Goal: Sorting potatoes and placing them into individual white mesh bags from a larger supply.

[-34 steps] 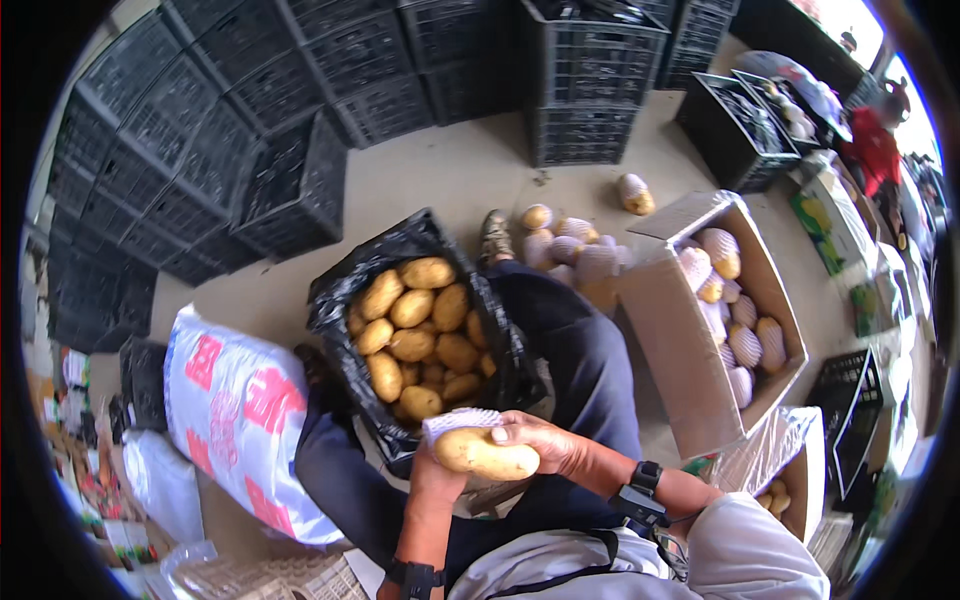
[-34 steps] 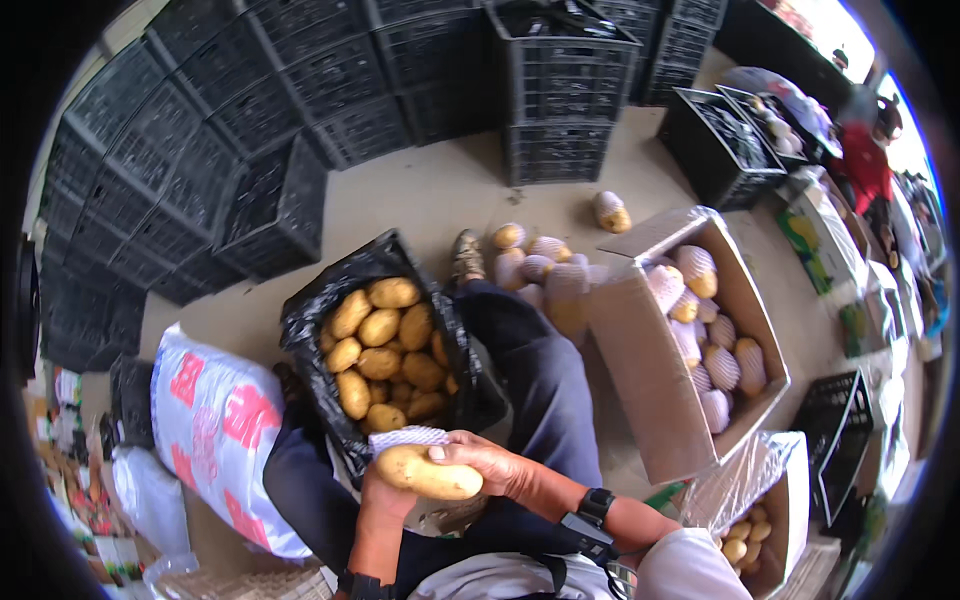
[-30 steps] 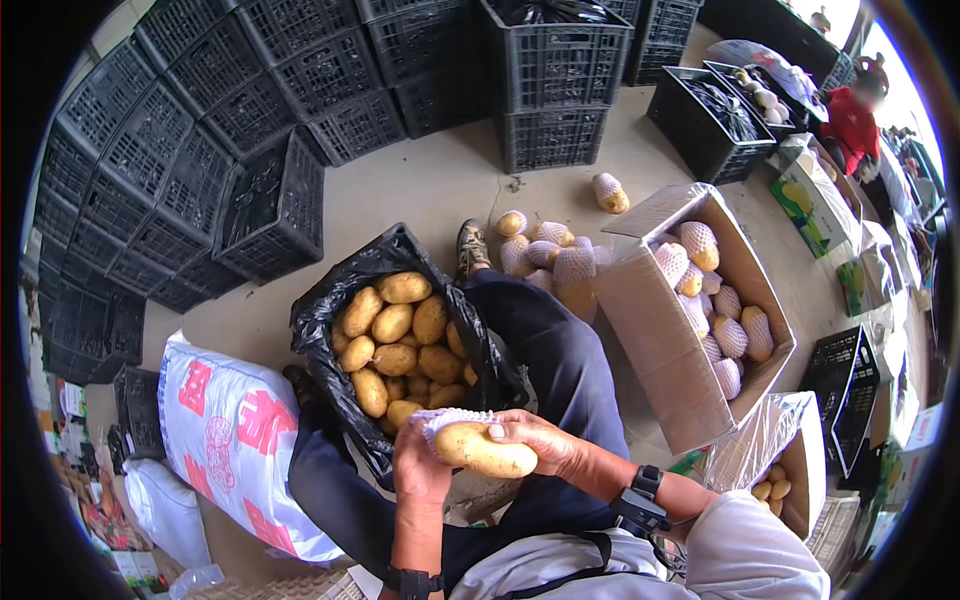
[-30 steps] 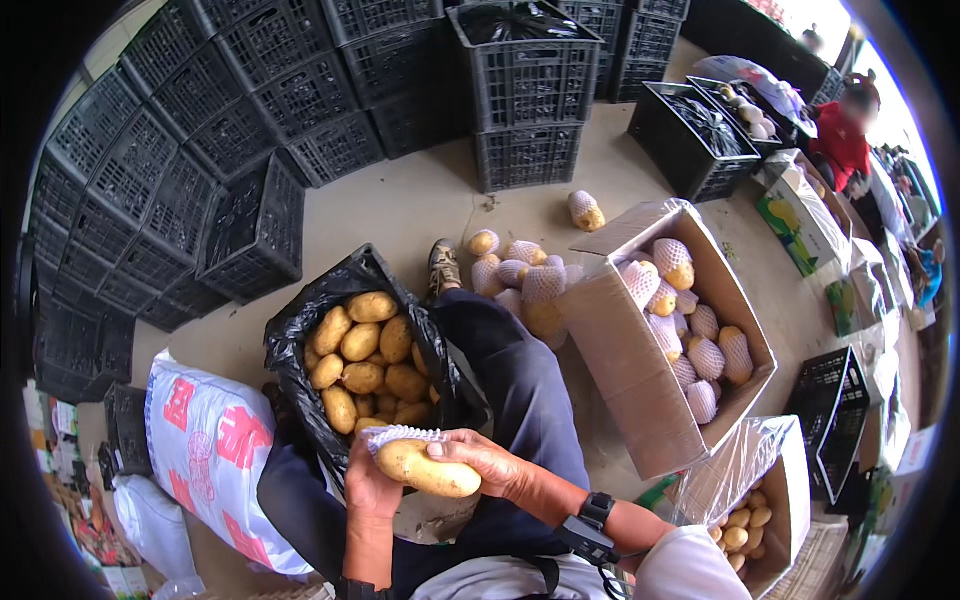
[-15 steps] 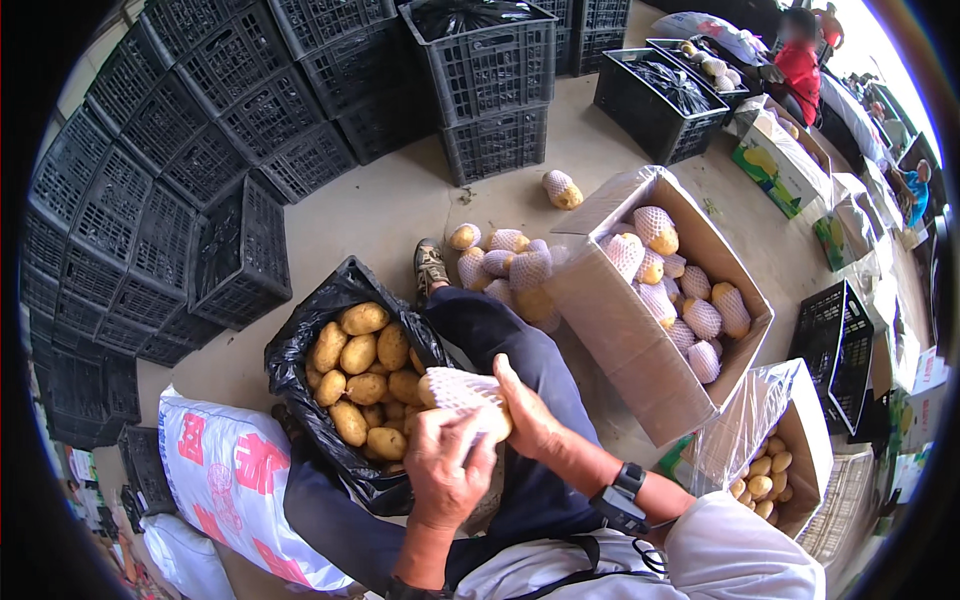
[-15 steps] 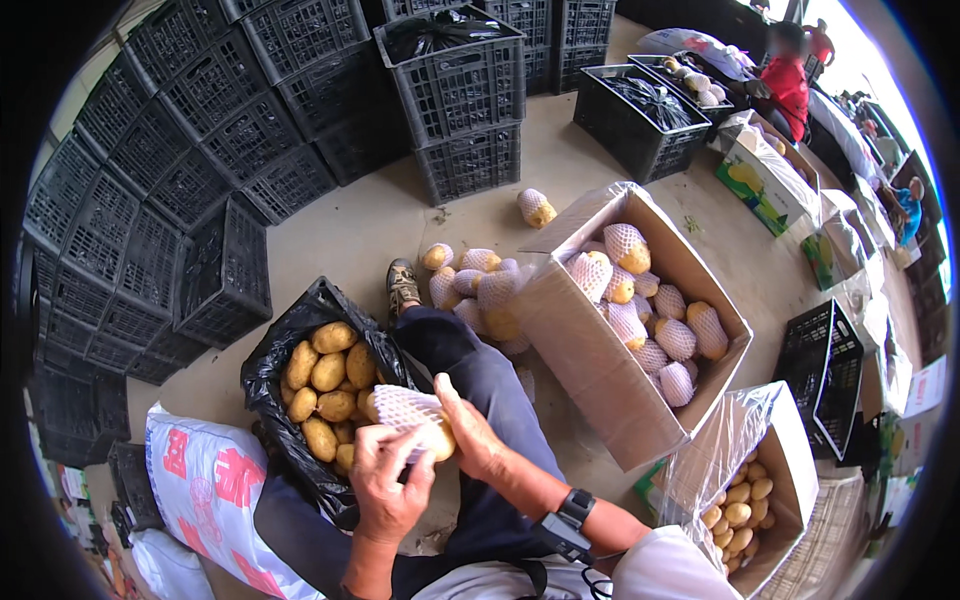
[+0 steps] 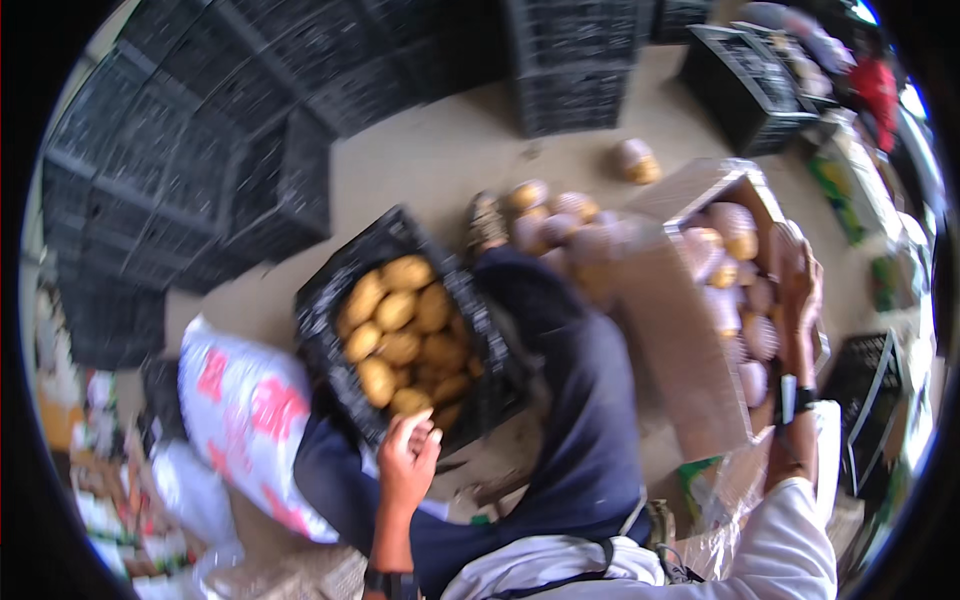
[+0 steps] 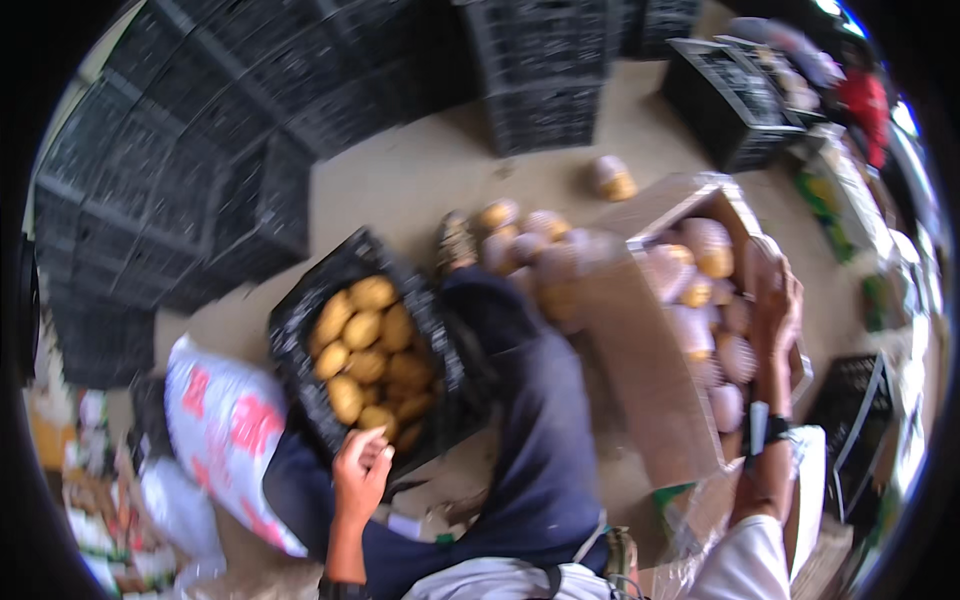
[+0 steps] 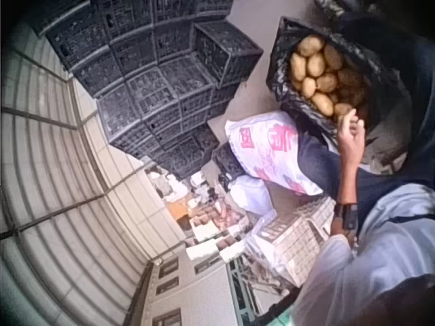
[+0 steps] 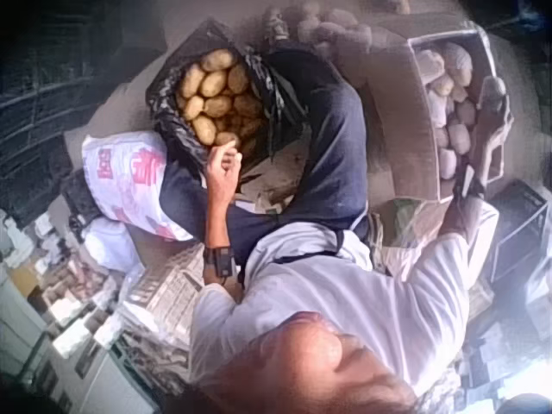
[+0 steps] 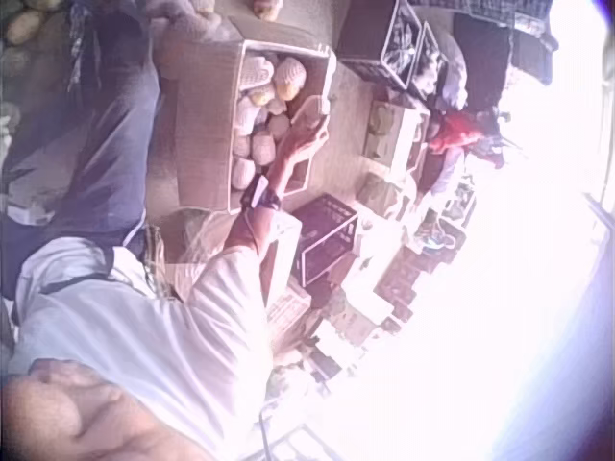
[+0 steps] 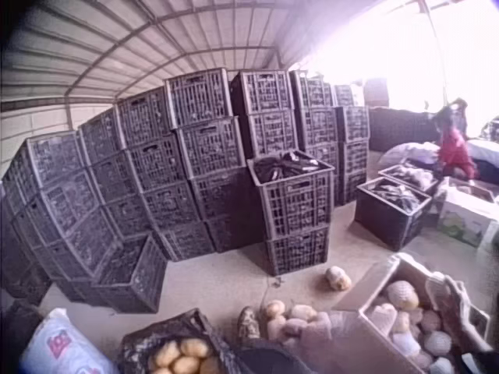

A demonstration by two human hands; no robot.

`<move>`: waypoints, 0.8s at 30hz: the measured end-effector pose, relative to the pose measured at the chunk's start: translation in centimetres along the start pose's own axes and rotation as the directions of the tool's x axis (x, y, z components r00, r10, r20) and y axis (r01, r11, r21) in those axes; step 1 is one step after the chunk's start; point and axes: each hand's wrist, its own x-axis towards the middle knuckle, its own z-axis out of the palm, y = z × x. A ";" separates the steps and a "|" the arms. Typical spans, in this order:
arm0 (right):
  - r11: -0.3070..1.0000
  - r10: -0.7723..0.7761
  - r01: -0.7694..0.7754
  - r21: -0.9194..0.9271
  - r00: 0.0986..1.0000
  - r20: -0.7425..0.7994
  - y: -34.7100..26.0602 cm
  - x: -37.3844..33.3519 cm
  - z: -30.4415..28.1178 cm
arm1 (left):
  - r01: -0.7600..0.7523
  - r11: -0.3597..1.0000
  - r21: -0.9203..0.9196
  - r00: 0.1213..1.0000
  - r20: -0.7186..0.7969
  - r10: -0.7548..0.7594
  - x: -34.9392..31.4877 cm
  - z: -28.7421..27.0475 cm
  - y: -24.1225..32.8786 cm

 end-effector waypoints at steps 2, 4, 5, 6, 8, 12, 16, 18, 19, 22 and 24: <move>0.990 0.124 -0.143 0.006 0.874 0.471 0.0 -0.2 3.0 | 0.062 0.997 -0.052 0.997 -0.052 -0.065 -0.3 -1.6 -2.5; 0.957 0.265 -0.280 -0.069 0.759 0.595 -1.7 2.4 3.7 | 0.072 0.997 -0.029 0.987 -0.144 -0.076 -0.5 -3.2 -4.4; 0.976 0.121 -0.182 0.119 0.908 0.402 -4.3 3.2 4.0 | 0.103 0.994 -0.039 0.977 -0.184 -0.109 -0.5 -4.0 -5.2; 0.971 0.045 -0.091 0.219 0.978 0.206 -7.1 3.8 3.2 | 0.108 0.991 -0.084 0.966 -0.227 -0.125 -0.6 -4.7 -5.9; 0.779 -0.080 -0.042 0.625 0.983 0.167 -14.8 4.7 1.1 | 0.145 0.979 -0.143 0.936 -0.302 -0.183 -0.5 -6.2 -7.0; 0.315 -0.572 -0.217 0.924 0.734 0.368 -34.2 -1.4 -4.4 | 0.105 0.926 -0.363 0.863 -0.429 -0.266 -1.1 -9.2 -8.5; 0.309 -0.898 0.095 0.946 0.356 0.258 -50.8 -13.5 -7.2 | -0.029 0.846 -0.532 0.740 -0.580 -0.339 -3.3 -13.4 -10.8; 0.399 -0.900 0.141 0.906 0.249 0.358 -56.4 -19.4 -7.2 | -0.022 0.874 -0.485 0.657 -0.666 -0.353 -5.2 -15.3 -13.4; 0.396 -0.903 0.248 0.884 0.279 0.326 -58.7 -22.1 -6.9 | 0.020 0.850 -0.526 0.629 -0.654 -0.420 -6.4 -15.9 -15.2; 0.498 -0.835 0.202 0.844 0.374 0.403 -63.1 -27.4 -5.9 | 0.086 0.808 -0.583 0.549 -0.649 -0.527 -10.6 -16.3 -22.0; 0.543 -0.799 0.102 0.833 0.369 0.475 -64.5 -29.2 -5.6 | 0.266 0.687 -0.676 0.454 -0.541 -0.708 -12.8 -15.4 -26.9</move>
